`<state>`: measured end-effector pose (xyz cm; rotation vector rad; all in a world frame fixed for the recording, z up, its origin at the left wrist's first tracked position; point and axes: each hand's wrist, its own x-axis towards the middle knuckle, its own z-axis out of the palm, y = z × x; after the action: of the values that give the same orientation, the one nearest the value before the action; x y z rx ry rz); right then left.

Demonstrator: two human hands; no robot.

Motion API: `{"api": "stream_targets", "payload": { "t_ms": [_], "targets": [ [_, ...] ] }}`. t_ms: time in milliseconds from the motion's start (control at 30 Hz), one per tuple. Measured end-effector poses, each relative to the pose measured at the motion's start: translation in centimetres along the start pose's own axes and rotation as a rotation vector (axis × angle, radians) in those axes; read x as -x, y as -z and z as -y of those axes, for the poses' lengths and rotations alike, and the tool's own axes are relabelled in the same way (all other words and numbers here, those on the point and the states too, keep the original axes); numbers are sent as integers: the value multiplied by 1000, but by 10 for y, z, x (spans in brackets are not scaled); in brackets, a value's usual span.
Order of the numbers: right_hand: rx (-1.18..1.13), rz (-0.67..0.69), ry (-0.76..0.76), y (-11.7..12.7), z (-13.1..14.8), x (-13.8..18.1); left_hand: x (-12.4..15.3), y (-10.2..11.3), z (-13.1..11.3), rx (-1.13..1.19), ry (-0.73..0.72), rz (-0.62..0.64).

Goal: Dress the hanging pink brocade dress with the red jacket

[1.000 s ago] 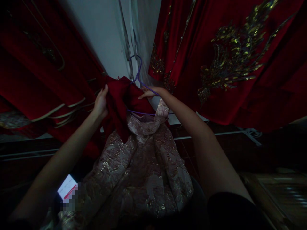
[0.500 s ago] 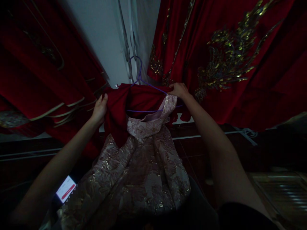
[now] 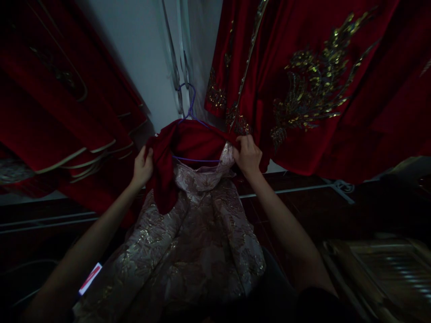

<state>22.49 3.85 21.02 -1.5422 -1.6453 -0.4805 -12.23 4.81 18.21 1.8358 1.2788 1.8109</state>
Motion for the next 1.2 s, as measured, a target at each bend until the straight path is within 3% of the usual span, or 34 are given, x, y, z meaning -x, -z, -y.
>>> {"api": "stream_targets", "payload": {
  "t_ms": [200,300,400,500,600,700,800,867,1033,1100,1200],
  "targets": [
    [-6,-81,-156,16,-5,36,8,0,8,-161,-45,98],
    [-124,-128,-262,18,-2,46,14,-2,6,-306,-58,163],
    [-520,70,-389,13,11,50,22,-12,-3,-512,-163,272],
    [-879,324,-386,-1,36,46,37,-31,-11,-657,-279,428],
    [-869,306,-302,-30,68,32,61,-55,-16,-675,-315,542],
    [-791,312,-318,-67,94,14,83,-75,-16,-654,-301,603],
    [-865,387,-256,-91,102,5,92,-81,-15,-644,-256,582],
    [-985,394,-246,-93,100,7,92,-79,-13,-622,-215,535],
    [-1182,414,-392,-71,88,36,92,-80,-21,-375,-90,266],
    [-1163,441,-365,-65,85,49,92,-86,-29,-279,-74,146],
    [-1092,446,-278,-58,80,64,83,-97,-38,-214,-65,64]
  ]
}}
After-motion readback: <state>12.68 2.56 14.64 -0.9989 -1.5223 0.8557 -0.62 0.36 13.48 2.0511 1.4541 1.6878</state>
